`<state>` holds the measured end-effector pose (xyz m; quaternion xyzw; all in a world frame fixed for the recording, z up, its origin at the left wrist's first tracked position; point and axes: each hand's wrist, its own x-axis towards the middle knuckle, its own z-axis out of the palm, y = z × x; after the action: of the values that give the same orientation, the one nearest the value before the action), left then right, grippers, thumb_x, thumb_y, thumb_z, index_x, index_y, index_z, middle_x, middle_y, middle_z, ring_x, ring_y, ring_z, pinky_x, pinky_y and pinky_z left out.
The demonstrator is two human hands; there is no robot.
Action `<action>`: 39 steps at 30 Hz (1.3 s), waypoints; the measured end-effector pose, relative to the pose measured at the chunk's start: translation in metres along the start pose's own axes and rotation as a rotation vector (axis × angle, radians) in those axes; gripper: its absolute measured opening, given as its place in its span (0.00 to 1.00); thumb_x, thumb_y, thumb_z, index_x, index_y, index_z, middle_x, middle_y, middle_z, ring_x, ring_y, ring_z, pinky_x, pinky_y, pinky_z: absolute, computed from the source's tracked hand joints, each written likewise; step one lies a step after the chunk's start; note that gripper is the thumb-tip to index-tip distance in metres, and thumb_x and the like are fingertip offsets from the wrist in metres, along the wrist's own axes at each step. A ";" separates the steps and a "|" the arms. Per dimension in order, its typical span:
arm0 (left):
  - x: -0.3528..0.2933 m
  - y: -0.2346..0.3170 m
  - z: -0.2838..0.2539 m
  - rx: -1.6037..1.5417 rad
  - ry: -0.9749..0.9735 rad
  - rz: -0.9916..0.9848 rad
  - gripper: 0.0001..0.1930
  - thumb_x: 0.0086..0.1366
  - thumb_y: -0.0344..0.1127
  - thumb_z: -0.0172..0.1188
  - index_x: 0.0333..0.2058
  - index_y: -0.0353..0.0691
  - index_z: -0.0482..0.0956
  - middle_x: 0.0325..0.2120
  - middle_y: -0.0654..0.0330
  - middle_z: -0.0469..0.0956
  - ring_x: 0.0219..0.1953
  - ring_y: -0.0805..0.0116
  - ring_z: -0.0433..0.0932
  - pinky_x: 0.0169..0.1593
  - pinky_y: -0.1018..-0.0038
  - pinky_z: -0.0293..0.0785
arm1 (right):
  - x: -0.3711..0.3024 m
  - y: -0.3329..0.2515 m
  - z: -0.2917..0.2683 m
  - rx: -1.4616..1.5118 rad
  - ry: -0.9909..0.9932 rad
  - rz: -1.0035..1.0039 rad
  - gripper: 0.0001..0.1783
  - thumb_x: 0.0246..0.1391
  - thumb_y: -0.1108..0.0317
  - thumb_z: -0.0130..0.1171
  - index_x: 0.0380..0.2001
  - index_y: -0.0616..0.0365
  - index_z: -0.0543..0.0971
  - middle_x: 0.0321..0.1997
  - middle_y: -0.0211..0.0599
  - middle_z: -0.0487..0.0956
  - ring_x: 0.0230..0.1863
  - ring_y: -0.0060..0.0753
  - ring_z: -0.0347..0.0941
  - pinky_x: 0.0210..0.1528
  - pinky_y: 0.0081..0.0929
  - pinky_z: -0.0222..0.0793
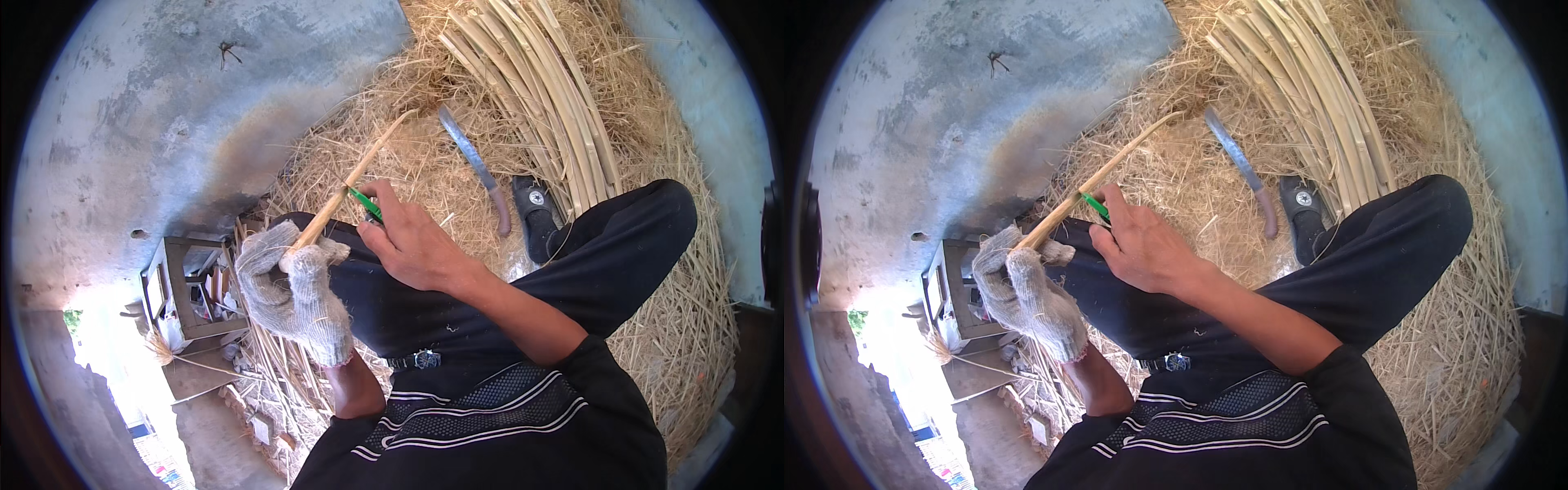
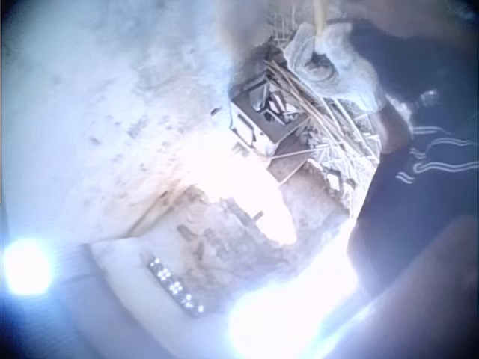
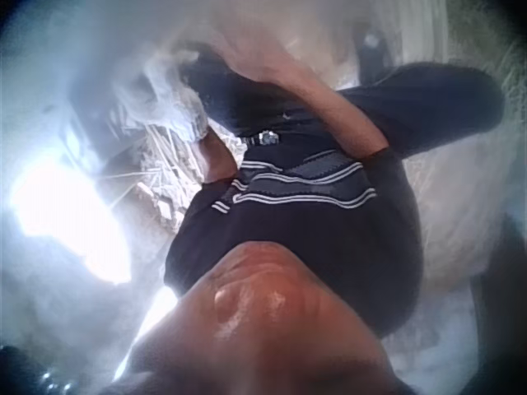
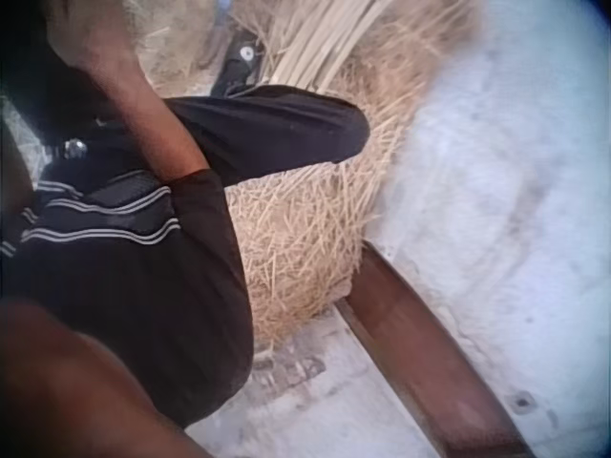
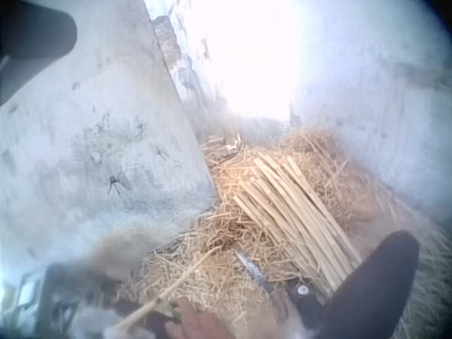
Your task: The person sits on a floor covered with straw and uses a knife to split long bamboo strips into thinner slats. They hold the bamboo with a gloved left hand and use a green-handled knife in the right hand to shave and split the material, occasionally switching to a larger blade.
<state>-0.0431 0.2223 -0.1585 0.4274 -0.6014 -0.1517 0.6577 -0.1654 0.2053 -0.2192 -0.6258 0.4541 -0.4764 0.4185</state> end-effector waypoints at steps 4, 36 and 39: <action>0.007 -0.005 -0.003 -0.001 -0.001 -0.009 0.15 0.67 0.39 0.59 0.41 0.30 0.71 0.36 0.52 0.74 0.21 0.65 0.79 0.25 0.75 0.78 | -0.009 0.008 -0.006 0.056 -0.035 -0.112 0.25 0.66 0.63 0.47 0.64 0.54 0.61 0.31 0.56 0.78 0.28 0.62 0.75 0.33 0.49 0.71; 0.013 0.004 -0.021 0.089 0.171 -0.062 0.16 0.64 0.40 0.65 0.37 0.33 0.73 0.25 0.58 0.75 0.22 0.71 0.75 0.37 0.75 0.72 | -0.011 0.001 0.002 0.030 0.055 -0.090 0.18 0.64 0.64 0.54 0.54 0.59 0.77 0.22 0.51 0.76 0.21 0.46 0.75 0.27 0.35 0.69; 0.016 -0.005 -0.018 0.128 0.101 0.027 0.15 0.62 0.40 0.68 0.36 0.33 0.75 0.29 0.58 0.76 0.31 0.70 0.75 0.46 0.71 0.69 | -0.001 0.033 -0.002 -0.032 0.111 0.102 0.18 0.64 0.63 0.53 0.51 0.64 0.77 0.18 0.54 0.76 0.18 0.52 0.76 0.23 0.39 0.69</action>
<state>-0.0210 0.2149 -0.1503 0.4674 -0.5816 -0.0823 0.6606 -0.1734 0.1981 -0.2504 -0.5811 0.5156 -0.4810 0.4063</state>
